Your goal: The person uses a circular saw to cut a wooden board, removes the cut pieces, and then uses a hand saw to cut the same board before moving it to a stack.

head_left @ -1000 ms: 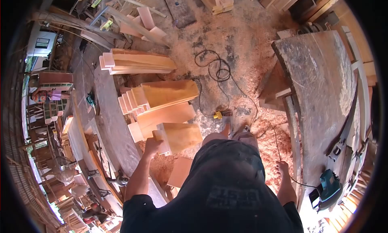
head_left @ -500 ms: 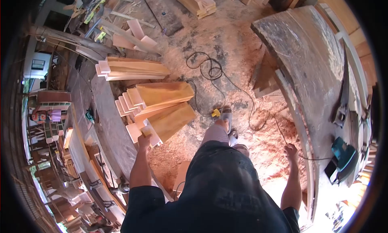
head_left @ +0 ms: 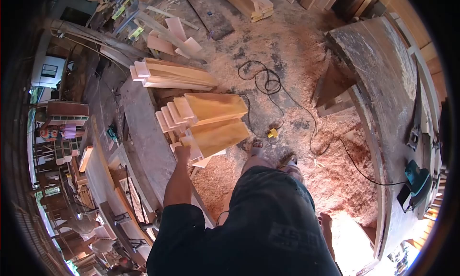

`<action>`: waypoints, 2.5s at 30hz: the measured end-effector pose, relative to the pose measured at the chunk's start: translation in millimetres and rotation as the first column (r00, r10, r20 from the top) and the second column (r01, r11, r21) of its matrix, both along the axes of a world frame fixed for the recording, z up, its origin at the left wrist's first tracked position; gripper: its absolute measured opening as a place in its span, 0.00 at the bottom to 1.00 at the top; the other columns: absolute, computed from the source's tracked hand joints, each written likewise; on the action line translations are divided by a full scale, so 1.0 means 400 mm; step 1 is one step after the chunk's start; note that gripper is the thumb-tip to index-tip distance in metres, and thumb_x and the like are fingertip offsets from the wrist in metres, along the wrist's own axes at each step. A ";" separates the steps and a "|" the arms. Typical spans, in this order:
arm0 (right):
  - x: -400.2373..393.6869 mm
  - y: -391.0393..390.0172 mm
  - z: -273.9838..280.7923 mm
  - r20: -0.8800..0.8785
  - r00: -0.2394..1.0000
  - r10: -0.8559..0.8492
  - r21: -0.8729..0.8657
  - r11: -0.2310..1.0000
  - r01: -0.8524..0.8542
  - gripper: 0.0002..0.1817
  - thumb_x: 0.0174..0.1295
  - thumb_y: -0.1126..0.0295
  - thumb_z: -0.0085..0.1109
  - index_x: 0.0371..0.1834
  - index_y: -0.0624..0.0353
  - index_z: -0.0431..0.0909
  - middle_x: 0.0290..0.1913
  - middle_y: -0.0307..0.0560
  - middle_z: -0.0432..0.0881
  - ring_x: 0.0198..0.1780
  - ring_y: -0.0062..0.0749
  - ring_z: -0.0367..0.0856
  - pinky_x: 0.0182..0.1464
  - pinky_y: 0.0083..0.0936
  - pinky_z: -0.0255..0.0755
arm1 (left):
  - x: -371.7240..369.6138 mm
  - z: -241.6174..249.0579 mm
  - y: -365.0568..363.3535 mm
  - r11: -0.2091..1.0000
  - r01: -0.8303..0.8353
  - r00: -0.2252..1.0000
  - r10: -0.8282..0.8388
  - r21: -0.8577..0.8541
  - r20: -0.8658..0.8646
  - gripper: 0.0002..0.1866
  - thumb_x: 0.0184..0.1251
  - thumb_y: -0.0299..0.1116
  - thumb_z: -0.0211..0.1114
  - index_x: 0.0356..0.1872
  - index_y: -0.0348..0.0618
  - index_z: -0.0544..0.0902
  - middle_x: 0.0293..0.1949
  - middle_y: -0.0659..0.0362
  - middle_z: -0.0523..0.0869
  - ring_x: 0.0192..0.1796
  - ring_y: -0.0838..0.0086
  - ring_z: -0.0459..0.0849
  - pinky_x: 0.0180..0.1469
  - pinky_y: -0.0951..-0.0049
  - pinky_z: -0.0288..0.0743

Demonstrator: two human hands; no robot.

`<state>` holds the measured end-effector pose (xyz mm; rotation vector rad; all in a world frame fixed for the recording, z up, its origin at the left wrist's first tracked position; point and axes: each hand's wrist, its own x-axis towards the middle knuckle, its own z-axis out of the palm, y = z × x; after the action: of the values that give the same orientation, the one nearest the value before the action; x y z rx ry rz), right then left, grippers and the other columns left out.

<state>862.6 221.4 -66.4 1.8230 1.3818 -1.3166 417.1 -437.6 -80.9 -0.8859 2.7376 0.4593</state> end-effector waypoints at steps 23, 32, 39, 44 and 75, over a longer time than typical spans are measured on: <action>-0.430 -0.276 -0.067 -0.204 0.961 0.188 0.103 0.980 -0.170 0.22 0.66 0.54 0.65 0.58 0.51 0.78 0.42 0.41 0.87 0.41 0.30 0.88 0.40 0.32 0.76 | 0.046 -0.054 -0.077 0.881 -0.102 0.980 0.170 0.462 -0.106 0.21 0.62 0.36 0.72 0.52 0.31 0.84 0.44 0.48 0.90 0.45 0.59 0.90 0.47 0.61 0.81; -0.427 -0.341 -0.037 -0.389 0.920 -0.038 0.045 0.997 0.060 0.12 0.63 0.63 0.69 0.41 0.60 0.82 0.31 0.45 0.86 0.28 0.29 0.85 0.29 0.27 0.75 | 0.105 -0.061 -0.041 0.938 0.125 0.875 0.049 0.323 -0.481 0.30 0.66 0.32 0.68 0.67 0.32 0.70 0.58 0.44 0.81 0.61 0.56 0.80 0.62 0.58 0.75; -0.231 -0.496 -0.156 -0.382 0.918 0.107 0.378 0.924 0.049 0.10 0.53 0.67 0.66 0.33 0.61 0.89 0.29 0.50 0.88 0.33 0.28 0.86 0.39 0.30 0.79 | -0.057 0.092 0.245 0.516 0.420 0.877 -0.442 0.746 -0.189 0.12 0.72 0.34 0.64 0.40 0.32 0.82 0.33 0.52 0.86 0.36 0.70 0.85 0.45 0.67 0.80; -0.082 -0.649 -0.034 -0.244 0.937 -0.251 0.384 0.862 0.331 0.12 0.56 0.64 0.64 0.36 0.59 0.89 0.30 0.47 0.89 0.33 0.31 0.87 0.41 0.28 0.80 | -0.090 0.201 0.589 0.001 0.384 0.165 -0.984 0.923 -0.068 0.24 0.78 0.47 0.58 0.58 0.34 0.75 0.57 0.48 0.78 0.59 0.71 0.74 0.64 0.68 0.65; 0.517 -1.041 0.047 -0.392 0.103 -0.914 0.307 -0.024 0.952 0.23 0.61 0.52 0.63 0.50 0.59 0.85 0.44 0.54 0.89 0.49 0.43 0.87 0.55 0.36 0.79 | 0.666 -0.085 1.375 -0.690 0.658 -0.751 -0.576 0.300 0.324 0.37 0.73 0.55 0.58 0.68 0.28 0.73 0.68 0.31 0.71 0.73 0.42 0.66 0.75 0.51 0.57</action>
<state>1069.5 -194.9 -47.8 3.4682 0.1573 -1.6232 683.6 112.5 -115.1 1.8422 1.5213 -0.5408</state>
